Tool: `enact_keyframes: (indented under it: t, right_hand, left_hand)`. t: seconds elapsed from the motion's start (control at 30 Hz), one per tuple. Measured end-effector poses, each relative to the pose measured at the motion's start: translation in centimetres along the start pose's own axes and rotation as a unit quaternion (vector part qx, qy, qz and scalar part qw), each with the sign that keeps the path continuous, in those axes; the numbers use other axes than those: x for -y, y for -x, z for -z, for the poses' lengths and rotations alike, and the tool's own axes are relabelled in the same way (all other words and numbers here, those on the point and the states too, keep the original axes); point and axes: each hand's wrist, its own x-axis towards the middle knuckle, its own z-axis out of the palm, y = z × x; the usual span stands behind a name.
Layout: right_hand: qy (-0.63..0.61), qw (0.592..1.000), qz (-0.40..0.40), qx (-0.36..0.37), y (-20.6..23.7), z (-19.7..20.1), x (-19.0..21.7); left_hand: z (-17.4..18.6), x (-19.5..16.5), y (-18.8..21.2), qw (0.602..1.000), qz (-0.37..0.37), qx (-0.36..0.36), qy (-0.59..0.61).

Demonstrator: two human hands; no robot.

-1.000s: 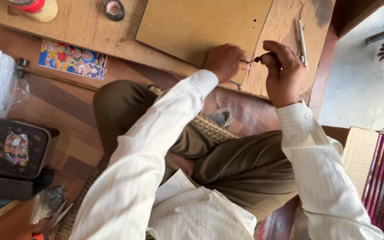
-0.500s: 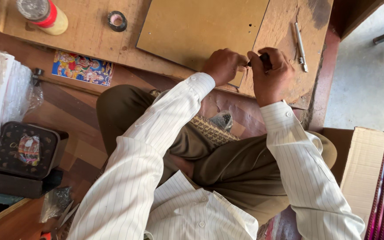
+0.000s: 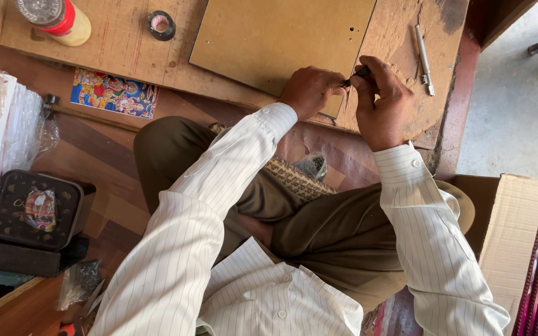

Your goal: The person sits cross-legged on the floor at a low workbench and uses a screwdriver to drive small fasteners into the backing board of a picture frame, working at points around the board and repositioning the board between fasteners.

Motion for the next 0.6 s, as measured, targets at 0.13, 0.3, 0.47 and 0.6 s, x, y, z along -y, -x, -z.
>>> enact_keyframes:
  t: [0.13, 0.3, 0.47, 0.6]
  right_hand:
    - [0.030, 0.999, 0.019, 0.001, 0.4, 0.2, 0.6]
    - [0.017, 1.000, 0.006, 0.000, 0.5, 0.3, 0.9]
    - [0.027, 0.999, 0.016, 0.006, 0.6, 0.4, 1.2]
    - [0.042, 0.998, 0.026, 0.046, 0.5, 0.7, 1.4]
  left_hand:
    - [0.0, 0.1, 0.1, 1.000, 0.012, 0.002, -0.001]
    - [0.0, 0.1, 0.1, 1.000, -0.002, -0.009, 0.004]
    - [0.0, 0.2, 0.2, 1.000, 0.017, 0.013, 0.010]
    - [0.0, 0.4, 0.4, 1.000, -0.019, -0.011, 0.010]
